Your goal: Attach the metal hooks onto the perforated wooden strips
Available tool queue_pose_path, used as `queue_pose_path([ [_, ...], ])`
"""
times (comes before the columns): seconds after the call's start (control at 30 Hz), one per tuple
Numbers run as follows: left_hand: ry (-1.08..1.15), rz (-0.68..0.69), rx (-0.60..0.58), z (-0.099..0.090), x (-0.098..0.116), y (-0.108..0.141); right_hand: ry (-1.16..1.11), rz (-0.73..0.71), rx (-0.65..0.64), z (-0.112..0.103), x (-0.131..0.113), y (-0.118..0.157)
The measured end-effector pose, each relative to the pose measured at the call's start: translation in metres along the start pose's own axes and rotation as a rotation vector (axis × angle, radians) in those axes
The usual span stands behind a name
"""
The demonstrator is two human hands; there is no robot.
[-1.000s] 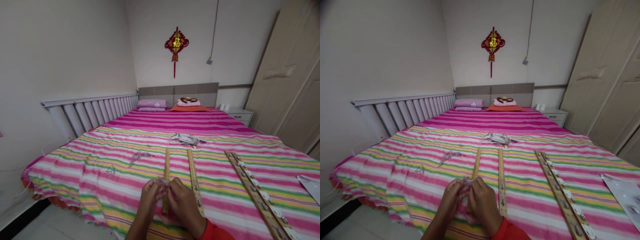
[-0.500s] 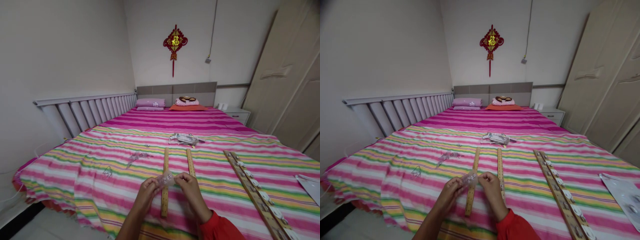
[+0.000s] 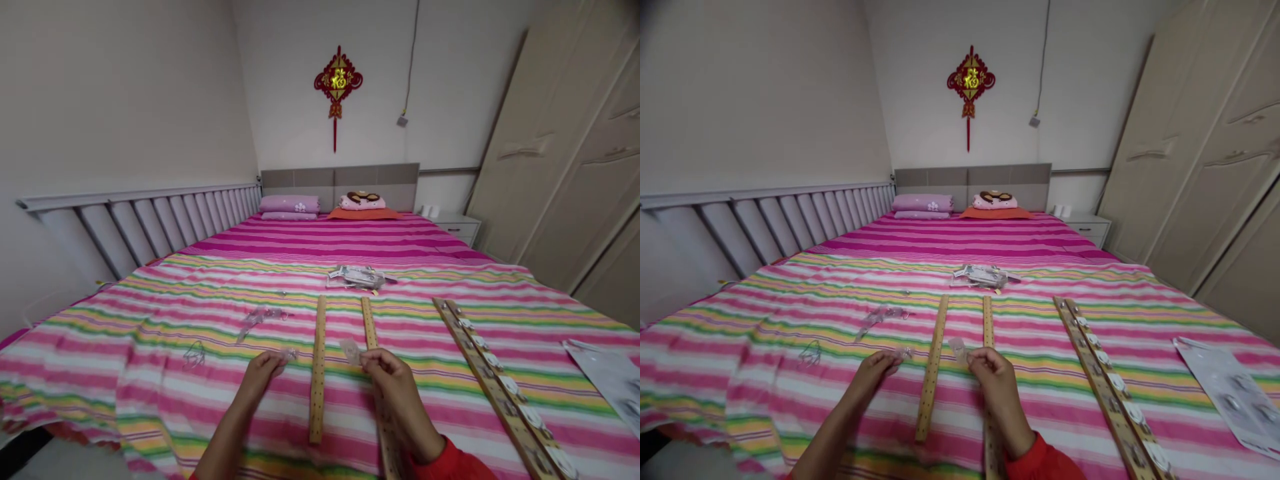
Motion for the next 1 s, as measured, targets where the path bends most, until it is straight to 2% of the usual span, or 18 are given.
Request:
queue_pose_path([
  [0.1, -0.132, 0.026, 0.039, -0.014, 0.000, -0.002, 0.176, -0.162, 0.007, -0.007, -0.009, 0.004],
  [0.17, -0.270, 0.085, 0.050, -0.018, 0.008, -0.002, 0.360, -0.321, 0.005, -0.008, -0.023, 0.012],
  [0.27, -0.510, 0.277, 0.085, -0.017, 0.033, 0.003, 0.665, -0.655, -0.024, 0.000, -0.052, 0.034],
  [0.37, -0.681, 0.438, 0.179, -0.018, 0.055, 0.010, 0.980, -0.936, -0.042, 0.011, -0.072, 0.053],
  [0.43, -0.710, 0.440, 0.188, -0.020, 0.057, 0.008, 1.150, -1.046, -0.067, 0.015, -0.078, 0.057],
  [0.5, -0.671, 0.389, 0.145, -0.021, 0.054, 0.004, 1.257, -1.114, -0.106, 0.016, -0.083, 0.057],
  [0.57, -0.621, 0.353, 0.129, -0.021, 0.055, 0.004, 1.306, -1.166, -0.117, 0.012, -0.088, 0.055],
  [0.63, -0.596, 0.391, 0.182, -0.016, 0.066, 0.013, 1.320, -1.209, -0.104, 0.007, -0.095, 0.056],
  [0.7, -0.562, 0.456, 0.198, 0.004, 0.080, 0.031, 1.326, -1.250, -0.098, 0.006, -0.098, 0.059],
  [0.73, -0.529, 0.474, 0.157, 0.022, 0.085, 0.042, 1.328, -1.277, -0.102, 0.007, -0.099, 0.063],
  [0.77, -0.489, 0.450, 0.063, 0.045, 0.084, 0.051, 1.331, -1.311, -0.109, 0.009, -0.099, 0.067],
  [0.83, -0.463, 0.418, -0.204, 0.103, 0.076, 0.076, 1.343, -1.379, -0.130, 0.016, -0.098, 0.077],
  [0.9, -0.498, 0.552, -0.427, 0.156, 0.077, 0.108, 1.355, -1.426, -0.167, 0.024, -0.097, 0.085],
  [0.93, -0.535, 0.632, -0.501, 0.175, 0.075, 0.122, 1.360, -1.437, -0.188, 0.027, -0.096, 0.088],
  [1.0, -0.639, 0.759, -0.546, 0.195, 0.069, 0.139, 1.359, -1.448, -0.193, 0.028, -0.097, 0.091],
])
Point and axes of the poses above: each hand's wrist, its own y-axis away from the middle knuckle, its own z-axis out of the palm, x = y × z, the point moved 10 cm from there along -y, towards the middle knuckle, and after that the axes turned 11 degrees about y, right-handed, at the moved point
